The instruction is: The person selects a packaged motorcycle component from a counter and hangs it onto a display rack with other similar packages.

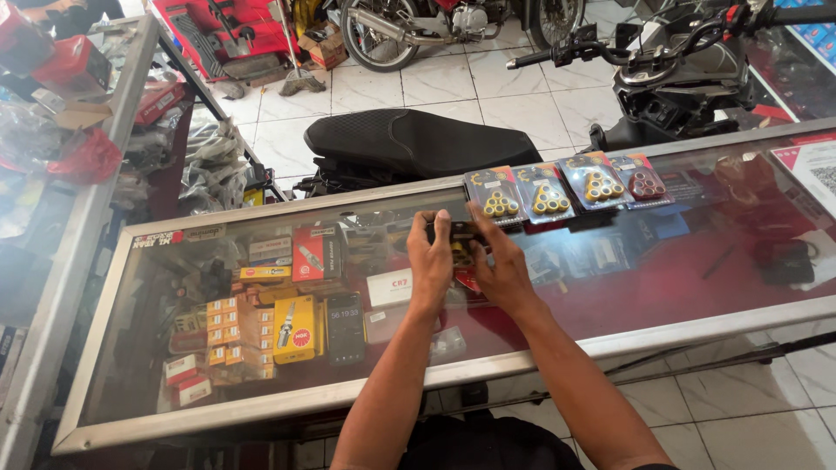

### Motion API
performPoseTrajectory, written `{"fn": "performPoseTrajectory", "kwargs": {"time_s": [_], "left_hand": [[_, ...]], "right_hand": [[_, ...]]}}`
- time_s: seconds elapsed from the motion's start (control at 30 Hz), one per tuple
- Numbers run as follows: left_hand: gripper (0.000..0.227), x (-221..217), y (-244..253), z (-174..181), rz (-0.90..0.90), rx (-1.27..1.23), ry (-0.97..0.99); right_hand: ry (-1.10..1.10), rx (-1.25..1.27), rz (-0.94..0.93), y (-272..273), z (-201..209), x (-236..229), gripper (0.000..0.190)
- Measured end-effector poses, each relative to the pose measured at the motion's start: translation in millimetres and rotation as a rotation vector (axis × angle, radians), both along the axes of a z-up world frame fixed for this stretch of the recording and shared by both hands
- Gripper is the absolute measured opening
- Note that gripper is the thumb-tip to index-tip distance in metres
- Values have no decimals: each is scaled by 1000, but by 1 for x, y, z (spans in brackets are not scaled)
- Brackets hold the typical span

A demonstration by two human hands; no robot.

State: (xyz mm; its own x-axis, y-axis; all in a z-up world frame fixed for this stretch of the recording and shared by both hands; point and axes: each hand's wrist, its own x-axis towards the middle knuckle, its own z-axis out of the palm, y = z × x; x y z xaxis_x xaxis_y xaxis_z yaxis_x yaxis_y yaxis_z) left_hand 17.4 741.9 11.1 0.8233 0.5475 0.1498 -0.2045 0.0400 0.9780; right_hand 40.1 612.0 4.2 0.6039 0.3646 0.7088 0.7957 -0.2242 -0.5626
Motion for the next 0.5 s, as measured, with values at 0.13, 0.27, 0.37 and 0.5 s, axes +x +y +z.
{"fn": "performPoseTrajectory", "kwargs": {"time_s": [0.13,0.27,0.37,0.5], "left_hand": [[41,-6,6,-1,-82,-84,36],[44,-3,2,-10,-141,-82,20],[44,0,3,-17,-146,-98,5],[44,2,5,-20,-158,6,-8]], "right_hand": [[354,-27,-152,-5,-17,14,44],[288,-116,-164,-9,-33,20,25],[243,-65,-138,-10,-35,21,23],[305,-56,-153,-10,-37,24,25]]}}
